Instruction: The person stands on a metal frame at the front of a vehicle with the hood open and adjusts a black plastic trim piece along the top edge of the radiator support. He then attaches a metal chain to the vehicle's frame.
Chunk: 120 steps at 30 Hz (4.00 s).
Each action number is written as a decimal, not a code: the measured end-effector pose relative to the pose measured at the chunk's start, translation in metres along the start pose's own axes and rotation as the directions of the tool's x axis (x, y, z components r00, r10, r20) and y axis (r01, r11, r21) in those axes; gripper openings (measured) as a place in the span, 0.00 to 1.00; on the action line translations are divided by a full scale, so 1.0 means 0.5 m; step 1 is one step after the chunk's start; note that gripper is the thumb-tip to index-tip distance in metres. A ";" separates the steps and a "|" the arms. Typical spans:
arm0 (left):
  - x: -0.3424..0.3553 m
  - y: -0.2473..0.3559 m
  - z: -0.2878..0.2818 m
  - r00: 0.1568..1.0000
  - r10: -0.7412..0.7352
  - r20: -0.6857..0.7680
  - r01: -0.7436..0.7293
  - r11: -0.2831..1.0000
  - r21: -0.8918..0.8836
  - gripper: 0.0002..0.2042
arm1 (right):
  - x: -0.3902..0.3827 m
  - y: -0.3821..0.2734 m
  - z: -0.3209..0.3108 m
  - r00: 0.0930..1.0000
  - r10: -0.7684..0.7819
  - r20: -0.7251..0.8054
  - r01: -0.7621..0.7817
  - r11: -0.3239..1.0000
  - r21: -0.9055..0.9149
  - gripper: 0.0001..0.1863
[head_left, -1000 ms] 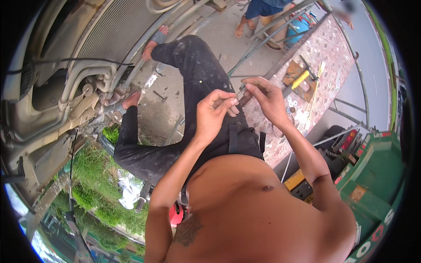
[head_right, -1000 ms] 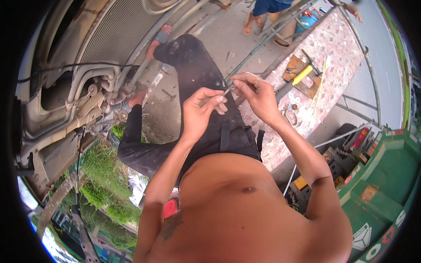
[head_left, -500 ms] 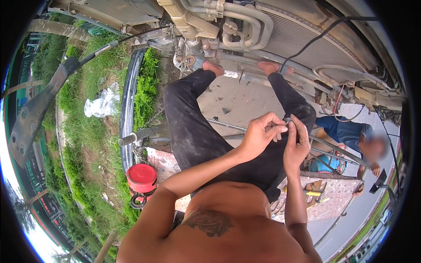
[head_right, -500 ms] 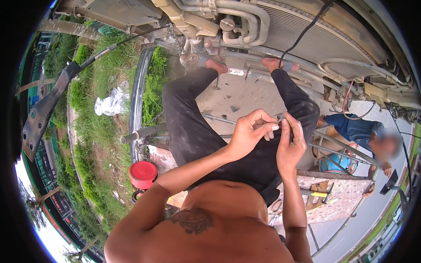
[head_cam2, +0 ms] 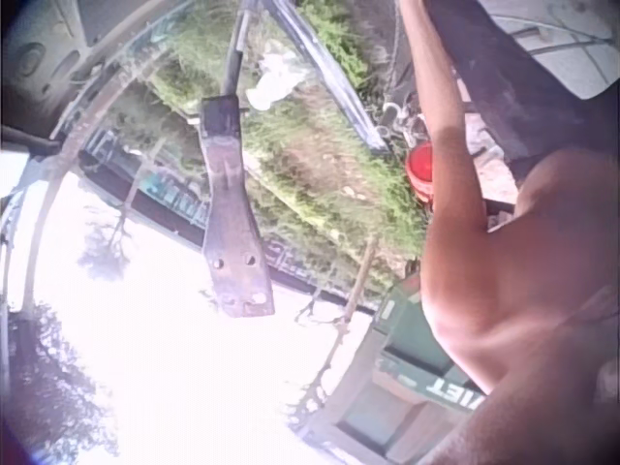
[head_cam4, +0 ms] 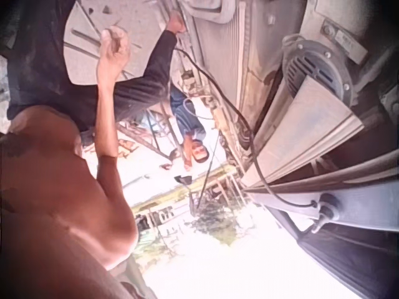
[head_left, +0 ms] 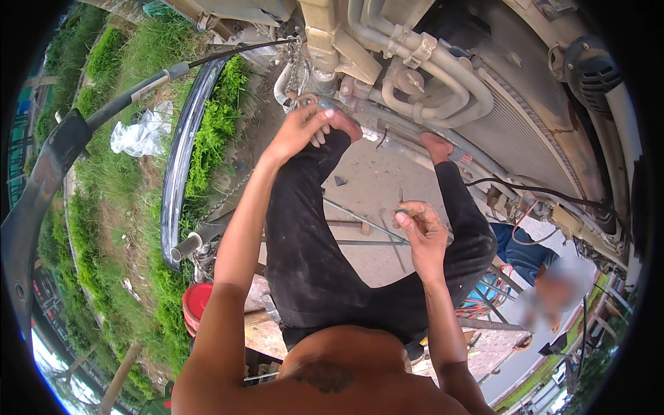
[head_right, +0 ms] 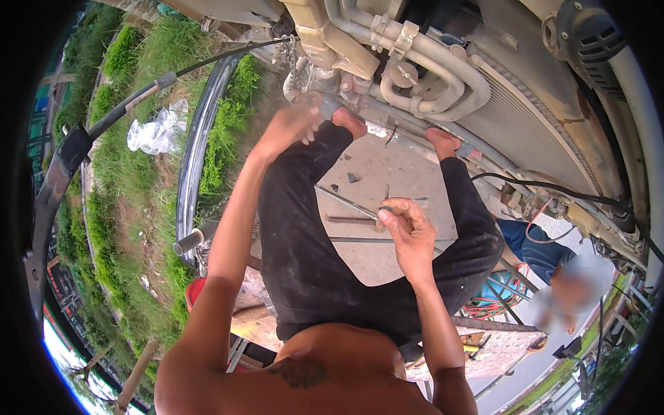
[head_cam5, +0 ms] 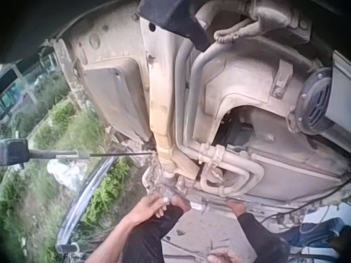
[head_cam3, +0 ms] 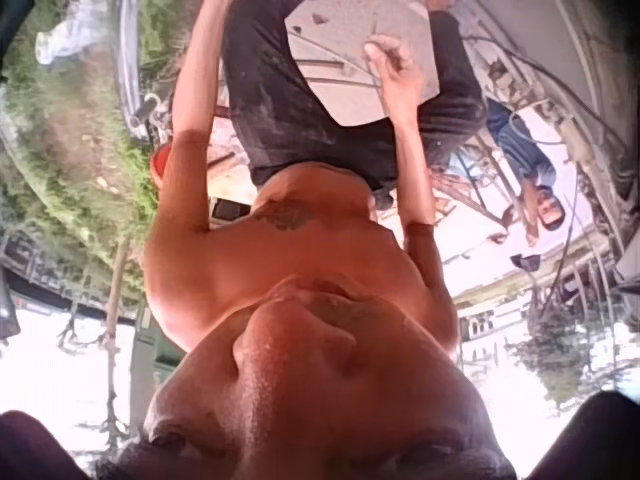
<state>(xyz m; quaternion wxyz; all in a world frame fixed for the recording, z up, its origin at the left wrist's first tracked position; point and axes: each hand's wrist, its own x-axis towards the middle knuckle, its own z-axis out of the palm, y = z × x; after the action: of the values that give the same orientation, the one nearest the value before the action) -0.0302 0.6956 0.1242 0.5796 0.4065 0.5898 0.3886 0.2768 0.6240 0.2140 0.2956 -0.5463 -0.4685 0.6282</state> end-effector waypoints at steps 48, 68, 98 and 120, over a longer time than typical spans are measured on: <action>-0.460 1.171 -0.080 0.594 0.731 -0.338 -0.296 0.588 0.753 0.14 | 0.020 0.093 -0.009 0.946 -0.246 0.213 0.286 0.941 -0.181 0.08; -0.097 1.182 -0.336 0.297 0.943 0.153 -0.109 -0.125 0.986 0.23 | 0.437 -0.741 0.558 0.758 -0.652 0.035 0.216 0.301 0.929 0.09; -0.103 1.140 -0.340 0.334 0.940 0.060 -0.133 -0.016 0.991 0.19 | 0.560 -0.851 0.515 0.255 -0.951 0.174 -0.460 0.039 0.887 0.17; -0.086 1.142 -0.339 0.333 0.942 0.030 -0.092 0.001 0.996 0.11 | 0.537 -0.860 0.524 0.647 -0.759 0.068 -0.073 0.026 0.997 0.15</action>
<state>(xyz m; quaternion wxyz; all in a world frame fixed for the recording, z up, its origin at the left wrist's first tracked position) -0.1831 0.8676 0.6754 -0.2746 0.6736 0.6126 0.3090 -0.0972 0.9579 0.4866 0.5581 0.1698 -0.1367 0.8007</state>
